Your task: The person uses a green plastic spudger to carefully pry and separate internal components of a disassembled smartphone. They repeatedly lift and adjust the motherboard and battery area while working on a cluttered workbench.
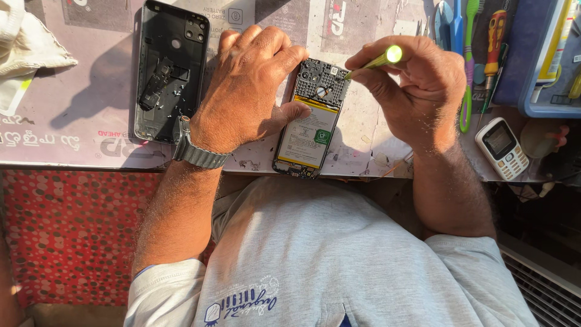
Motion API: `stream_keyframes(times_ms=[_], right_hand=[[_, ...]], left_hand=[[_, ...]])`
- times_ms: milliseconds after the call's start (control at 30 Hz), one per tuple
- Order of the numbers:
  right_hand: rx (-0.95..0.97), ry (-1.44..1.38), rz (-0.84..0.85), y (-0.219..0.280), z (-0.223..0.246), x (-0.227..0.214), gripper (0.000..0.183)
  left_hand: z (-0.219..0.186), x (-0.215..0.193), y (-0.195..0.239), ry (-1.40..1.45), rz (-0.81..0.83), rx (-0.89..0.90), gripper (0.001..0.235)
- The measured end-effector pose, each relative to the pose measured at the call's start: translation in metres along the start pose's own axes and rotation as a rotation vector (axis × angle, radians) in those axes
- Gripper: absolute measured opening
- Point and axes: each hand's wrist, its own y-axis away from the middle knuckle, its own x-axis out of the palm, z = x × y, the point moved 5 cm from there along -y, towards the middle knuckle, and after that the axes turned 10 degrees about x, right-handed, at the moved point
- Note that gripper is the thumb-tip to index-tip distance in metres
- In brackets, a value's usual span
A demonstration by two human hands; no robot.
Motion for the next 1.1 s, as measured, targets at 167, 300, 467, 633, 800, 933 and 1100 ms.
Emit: stream_keyframes(times_ms=[167, 300, 467, 633, 800, 933, 1100], right_hand=[[-0.08, -0.039, -0.068, -0.004, 0.002, -0.009, 0.025], [-0.318, 0.064, -0.148, 0.0, 0.013, -0.016, 0.027], [-0.254, 0.208, -0.058, 0.038, 0.025, -0.017, 0.031], [-0.222, 0.37, -0.045, 0.062, 0.017, 0.006, 0.028], [-0.21, 0.37, -0.151, 0.075, 0.012, 0.014, 0.027], [-0.18, 0.326, -0.146, 0.077, 0.006, 0.02, 0.024], [-0.204, 0.4, -0.106, 0.075, 0.004, 0.029, 0.024]], left_hand=[[0.003, 0.002, 0.0, 0.017, 0.016, -0.029, 0.075], [0.003, 0.002, 0.0, 0.019, 0.0, 0.009, 0.076], [0.003, 0.005, 0.003, 0.033, -0.031, 0.015, 0.067], [0.002, 0.004, 0.005, 0.023, -0.064, 0.057, 0.064], [0.003, 0.004, 0.005, 0.014, -0.065, 0.079, 0.07], [0.003, 0.005, 0.004, 0.003, -0.057, 0.055, 0.07], [0.005, 0.007, 0.005, 0.016, -0.055, 0.034, 0.071]])
